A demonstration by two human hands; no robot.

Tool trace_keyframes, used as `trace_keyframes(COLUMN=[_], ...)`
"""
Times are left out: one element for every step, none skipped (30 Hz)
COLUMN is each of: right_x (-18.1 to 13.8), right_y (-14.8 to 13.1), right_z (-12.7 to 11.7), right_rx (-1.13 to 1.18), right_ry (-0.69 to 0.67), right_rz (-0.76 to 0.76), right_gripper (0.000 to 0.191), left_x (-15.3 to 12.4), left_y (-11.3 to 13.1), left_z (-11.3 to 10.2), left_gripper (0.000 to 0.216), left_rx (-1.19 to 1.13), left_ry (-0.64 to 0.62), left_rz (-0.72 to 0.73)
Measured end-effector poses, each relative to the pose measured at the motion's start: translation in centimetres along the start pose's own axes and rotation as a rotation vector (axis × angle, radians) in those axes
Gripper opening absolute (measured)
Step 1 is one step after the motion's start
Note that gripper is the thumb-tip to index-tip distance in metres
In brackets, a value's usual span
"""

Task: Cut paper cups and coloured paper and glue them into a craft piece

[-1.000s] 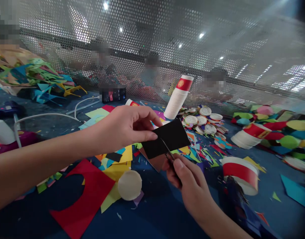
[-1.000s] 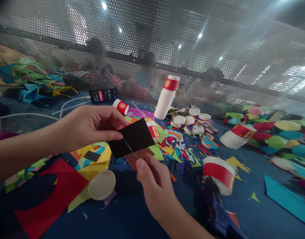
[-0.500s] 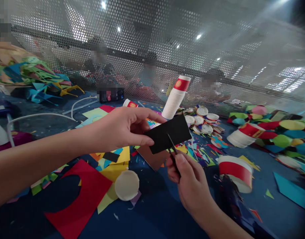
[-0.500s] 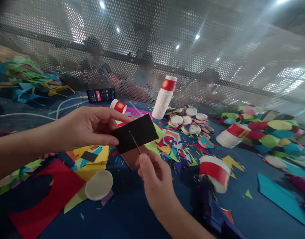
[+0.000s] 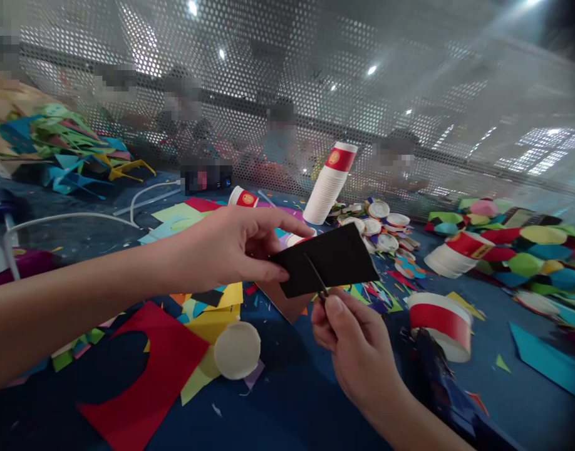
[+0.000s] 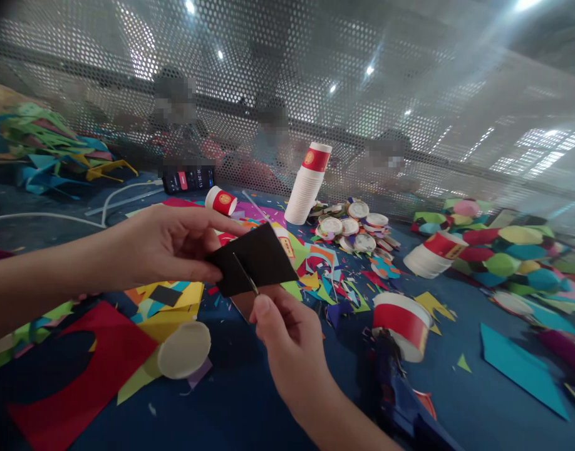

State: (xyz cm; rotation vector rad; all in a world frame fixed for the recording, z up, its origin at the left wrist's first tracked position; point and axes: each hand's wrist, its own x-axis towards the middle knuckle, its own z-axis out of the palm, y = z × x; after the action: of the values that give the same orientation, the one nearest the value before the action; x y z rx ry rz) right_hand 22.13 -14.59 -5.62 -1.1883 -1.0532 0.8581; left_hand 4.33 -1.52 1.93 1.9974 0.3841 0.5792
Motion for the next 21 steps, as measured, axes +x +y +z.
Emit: trace_keyframes(right_x=[0.0, 0.0, -0.1, -0.1, -0.1, -0.1, -0.1, -0.2, -0.2, -0.2, -0.2, -0.1, 0.0, 0.1, 0.2, 0.3, 0.5, 0.6, 0.7, 0.9, 1.0], right_y=[0.1, 0.3, 0.4, 0.4, 0.5, 0.5, 0.5, 0.5, 0.5, 0.4, 0.4, 0.3, 0.2, 0.2, 0.2, 0.1, 0.2, 0.2, 0.2, 0.3, 0.3], right_z=[-0.1, -0.1, -0.1, -0.1, -0.1, -0.1, -0.1, -0.1, 0.0, 0.0, 0.1, 0.1, 0.2, 0.2, 0.3, 0.3, 0.3, 0.3, 0.2, 0.2, 0.1], right_rx=[-0.008, -0.018, -0.029, -0.037, -0.042, -0.044, -0.041, -0.035, -0.027, -0.018, -0.011, -0.004, 0.001, 0.009, 0.021, 0.039, 0.062, 0.087, 0.108, 0.123, 0.13], right_ry=[0.005, 0.01, 0.016, 0.023, 0.026, 0.029, 0.033, 0.035, 0.037, 0.039, 0.041, 0.038, 0.031, 0.026, 0.027, 0.032, 0.044, 0.063, 0.085, 0.105, 0.125], right_rz=[-0.007, -0.012, -0.014, -0.011, -0.005, 0.003, 0.01, 0.016, 0.021, 0.026, 0.03, 0.033, 0.036, 0.037, 0.037, 0.036, 0.035, 0.033, 0.032, 0.03, 0.029], right_gripper=[0.044, 0.044, 0.044, 0.045, 0.046, 0.047, 0.047, 0.047, 0.047, 0.047, 0.048, 0.048, 0.049, 0.049, 0.048, 0.047, 0.046, 0.045, 0.044, 0.043, 0.043], left_x=[0.0, 0.0, 0.0, -0.1, -0.1, -0.2, -0.2, -0.3, -0.3, -0.3, -0.3, -0.3, -0.2, -0.1, 0.0, 0.1, 0.2, 0.4, 0.6, 0.7, 0.9], left_y=[0.0, 0.0, 0.0, 0.0, 0.0, 0.0, -0.1, -0.1, -0.1, 0.0, 0.0, 0.0, 0.0, -0.1, -0.1, -0.2, -0.2, -0.3, -0.4, -0.4, -0.4], left_z=[0.0, 0.0, 0.1, 0.1, 0.2, 0.4, 0.5, 0.6, 0.7, 0.8, 0.9, 0.9, 0.8, 0.7, 0.6, 0.5, 0.4, 0.3, 0.3, 0.2, 0.3], left_gripper=[0.053, 0.059, 0.064, 0.068, 0.072, 0.075, 0.078, 0.081, 0.084, 0.086, 0.088, 0.088, 0.089, 0.089, 0.088, 0.087, 0.084, 0.08, 0.072, 0.06, 0.045], left_rx=[-0.011, -0.011, -0.002, 0.011, 0.016, 0.007, -0.011, -0.03, -0.045, -0.051, -0.048, -0.041, -0.029, -0.016, 0.0, 0.012, 0.015, 0.0, -0.032, -0.081, -0.141], left_ry=[-0.02, -0.036, -0.045, -0.045, -0.04, -0.041, -0.046, -0.05, -0.051, -0.051, -0.046, -0.042, -0.037, -0.034, -0.03, -0.023, -0.018, -0.007, 0.018, 0.054, 0.103], left_rz=[-0.018, -0.032, -0.038, -0.039, -0.041, -0.046, -0.055, -0.065, -0.074, -0.078, -0.076, -0.071, -0.067, -0.064, -0.063, -0.06, -0.062, -0.066, -0.075, -0.09, -0.112])
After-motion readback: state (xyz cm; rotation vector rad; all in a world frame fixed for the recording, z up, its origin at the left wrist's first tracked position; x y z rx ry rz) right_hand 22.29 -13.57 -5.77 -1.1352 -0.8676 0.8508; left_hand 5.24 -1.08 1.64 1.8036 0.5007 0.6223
